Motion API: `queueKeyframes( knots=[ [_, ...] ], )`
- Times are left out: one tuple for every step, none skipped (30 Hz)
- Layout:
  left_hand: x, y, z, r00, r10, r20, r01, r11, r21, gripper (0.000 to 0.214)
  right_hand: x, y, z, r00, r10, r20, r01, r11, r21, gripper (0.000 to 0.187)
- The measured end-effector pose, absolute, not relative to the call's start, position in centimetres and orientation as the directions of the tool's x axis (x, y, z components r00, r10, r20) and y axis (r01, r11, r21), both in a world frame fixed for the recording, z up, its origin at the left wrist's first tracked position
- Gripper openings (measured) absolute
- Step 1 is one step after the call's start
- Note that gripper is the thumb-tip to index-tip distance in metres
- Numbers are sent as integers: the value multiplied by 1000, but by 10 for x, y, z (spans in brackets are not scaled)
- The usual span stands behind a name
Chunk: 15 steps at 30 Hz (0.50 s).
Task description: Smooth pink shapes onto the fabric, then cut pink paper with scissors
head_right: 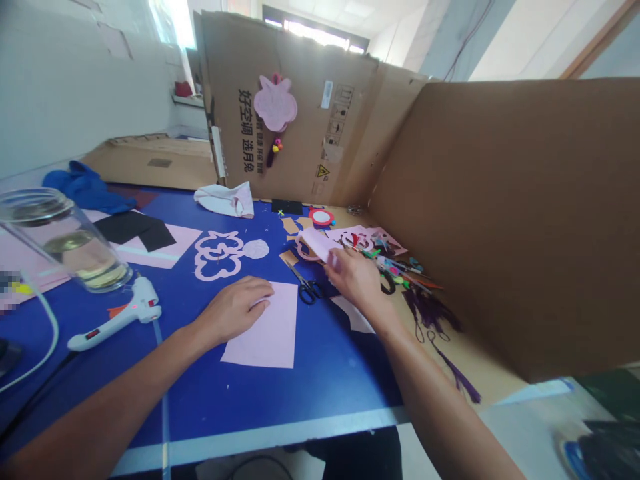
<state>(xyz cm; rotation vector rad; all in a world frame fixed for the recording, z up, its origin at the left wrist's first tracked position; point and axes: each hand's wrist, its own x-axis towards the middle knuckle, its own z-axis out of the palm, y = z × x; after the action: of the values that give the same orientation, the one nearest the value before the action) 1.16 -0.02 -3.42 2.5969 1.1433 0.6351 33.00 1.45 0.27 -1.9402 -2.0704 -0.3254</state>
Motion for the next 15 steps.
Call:
queueKeyframes(
  knots=[
    [11,0,-35,603,741,297,638,-671,377,27,331,20,2,-75,939,335,992,104,-69,42],
    [11,0,-36,603,738,301,635,-673,379,27,335,27,3,-43,945,325,991,81,-105,43],
    [11,0,-36,604,737,305,633,-675,379,27,342,36,5,28,947,320,992,13,-125,42],
    [11,0,-36,603,735,309,631,-677,379,28,353,46,9,124,940,317,987,-84,-136,41],
    [10,1,-36,602,735,313,630,-678,379,28,365,57,13,230,921,314,970,-191,-152,41],
    [10,1,-36,599,735,319,630,-678,378,28,378,68,17,317,904,289,946,-278,-168,42],
    [10,2,-36,595,736,323,631,-676,380,29,390,79,20,392,889,238,917,-357,-178,44],
    [9,3,-36,589,739,328,633,-674,382,29,402,90,23,420,882,214,905,-388,-176,46],
    [8,4,-36,581,743,333,636,-669,384,30,411,99,25,436,879,195,897,-406,-175,46],
    [8,6,-37,569,749,340,642,-663,386,30,419,107,24,449,877,173,890,-421,-175,46],
    [7,7,-37,558,754,348,647,-657,386,31,426,115,23,458,876,153,885,-431,-177,45],
    [7,9,-38,547,757,357,652,-653,385,31,430,121,21,465,875,136,880,-440,-181,44],
    [6,10,-39,540,757,368,654,-652,383,31,434,127,17,474,872,123,874,-449,-186,44],
    [5,11,-41,535,756,377,654,-653,381,31,437,131,14,480,870,117,870,-454,-192,43],
    [5,11,-42,533,754,384,653,-655,380,31,439,135,9,479,870,118,869,-452,-199,41]
  ],
)
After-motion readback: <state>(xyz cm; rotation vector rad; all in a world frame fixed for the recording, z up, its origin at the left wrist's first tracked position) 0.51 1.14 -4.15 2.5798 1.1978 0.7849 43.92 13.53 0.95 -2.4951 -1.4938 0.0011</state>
